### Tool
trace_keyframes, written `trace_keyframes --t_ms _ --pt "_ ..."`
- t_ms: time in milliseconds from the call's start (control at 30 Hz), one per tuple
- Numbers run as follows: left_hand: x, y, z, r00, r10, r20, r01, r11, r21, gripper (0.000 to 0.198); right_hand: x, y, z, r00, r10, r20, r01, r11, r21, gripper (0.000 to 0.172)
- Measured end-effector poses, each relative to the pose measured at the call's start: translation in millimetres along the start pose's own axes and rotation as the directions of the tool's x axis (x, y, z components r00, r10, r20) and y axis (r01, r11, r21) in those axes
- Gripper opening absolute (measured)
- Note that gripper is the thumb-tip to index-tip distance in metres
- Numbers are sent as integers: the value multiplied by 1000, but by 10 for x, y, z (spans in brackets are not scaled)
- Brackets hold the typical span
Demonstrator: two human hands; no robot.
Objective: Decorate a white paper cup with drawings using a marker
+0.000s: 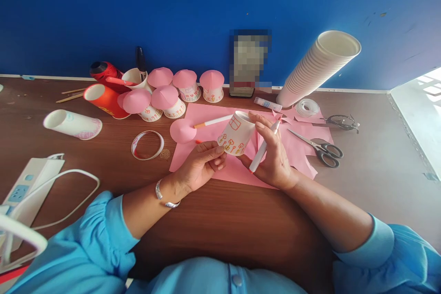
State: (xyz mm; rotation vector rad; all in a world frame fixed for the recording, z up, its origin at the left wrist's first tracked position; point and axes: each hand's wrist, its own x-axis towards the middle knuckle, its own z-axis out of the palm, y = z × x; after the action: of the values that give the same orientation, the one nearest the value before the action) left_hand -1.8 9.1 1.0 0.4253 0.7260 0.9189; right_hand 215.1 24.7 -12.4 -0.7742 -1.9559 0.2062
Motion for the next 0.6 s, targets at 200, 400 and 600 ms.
trace_keyframes --t_ms 200,400,600 --pt "16 10 -2 1000 15 -11 -15 1000 -13 37 7 24 -10 1000 5 4 -4 999 -32 94" --pt "21 46 13 999 -31 26 33 996 -78 34 31 21 -32 1000 -8 -1 8 999 -33 96" --pt "4 55 31 999 -39 25 40 996 -80 32 37 42 -26 999 -8 -45 8 1000 1 94"
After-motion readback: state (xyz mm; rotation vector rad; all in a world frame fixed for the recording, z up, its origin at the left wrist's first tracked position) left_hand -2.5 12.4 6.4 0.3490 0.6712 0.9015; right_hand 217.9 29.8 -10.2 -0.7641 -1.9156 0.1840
